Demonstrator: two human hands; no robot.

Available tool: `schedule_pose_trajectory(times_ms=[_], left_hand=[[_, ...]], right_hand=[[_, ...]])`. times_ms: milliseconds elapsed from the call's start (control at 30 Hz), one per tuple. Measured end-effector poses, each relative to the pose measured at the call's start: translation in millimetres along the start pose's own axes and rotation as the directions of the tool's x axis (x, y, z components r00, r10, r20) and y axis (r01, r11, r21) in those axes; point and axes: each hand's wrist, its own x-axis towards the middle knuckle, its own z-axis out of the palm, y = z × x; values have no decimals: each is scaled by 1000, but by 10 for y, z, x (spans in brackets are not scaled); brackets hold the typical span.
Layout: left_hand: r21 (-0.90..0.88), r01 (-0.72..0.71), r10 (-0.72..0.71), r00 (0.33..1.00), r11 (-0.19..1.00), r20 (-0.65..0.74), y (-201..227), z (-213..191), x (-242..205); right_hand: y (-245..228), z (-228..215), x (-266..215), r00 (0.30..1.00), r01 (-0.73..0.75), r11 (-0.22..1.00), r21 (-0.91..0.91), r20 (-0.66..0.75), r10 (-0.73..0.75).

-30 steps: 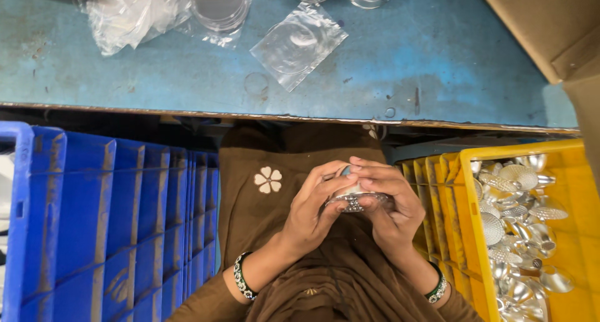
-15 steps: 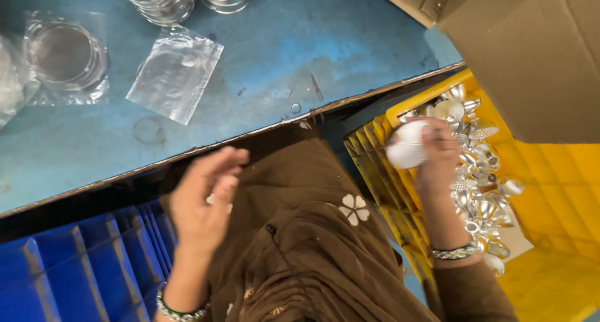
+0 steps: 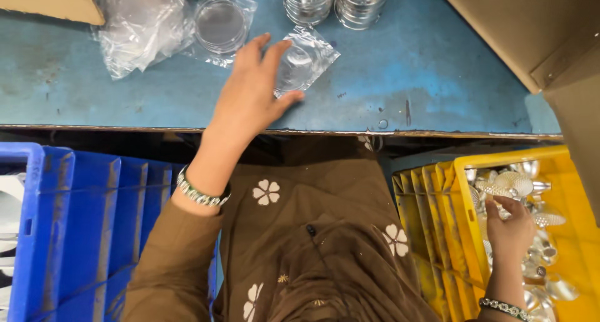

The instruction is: The person removes white plastic discs from small bags and places them into a yellow crate. The person then picks up silver cone-shaped light fixtures, inspects them, and places them into the same yellow crate. The person repeats this process with multiple fixtures.

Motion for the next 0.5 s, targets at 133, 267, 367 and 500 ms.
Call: schedule_pose_trajectory(times_ms=[133,267,367,500], left_hand=[[110,17,-25,997,994,75,-39,224,191],[128,76,-93,987,989,131,-85,316,223],[153,72,-91,988,986,122,-76,336,213],[87,57,-62,997,995,53,-73,239,212]], right_hand=[[-365,-199,81,998,38,996,80,-58,-33],[-717,-395,140,998,-58,952,301,-2,61],[-947,-465,183,1000,3,920,392,-28,9],[-1264,-567,257,992,113,862,494,-98,-74]])
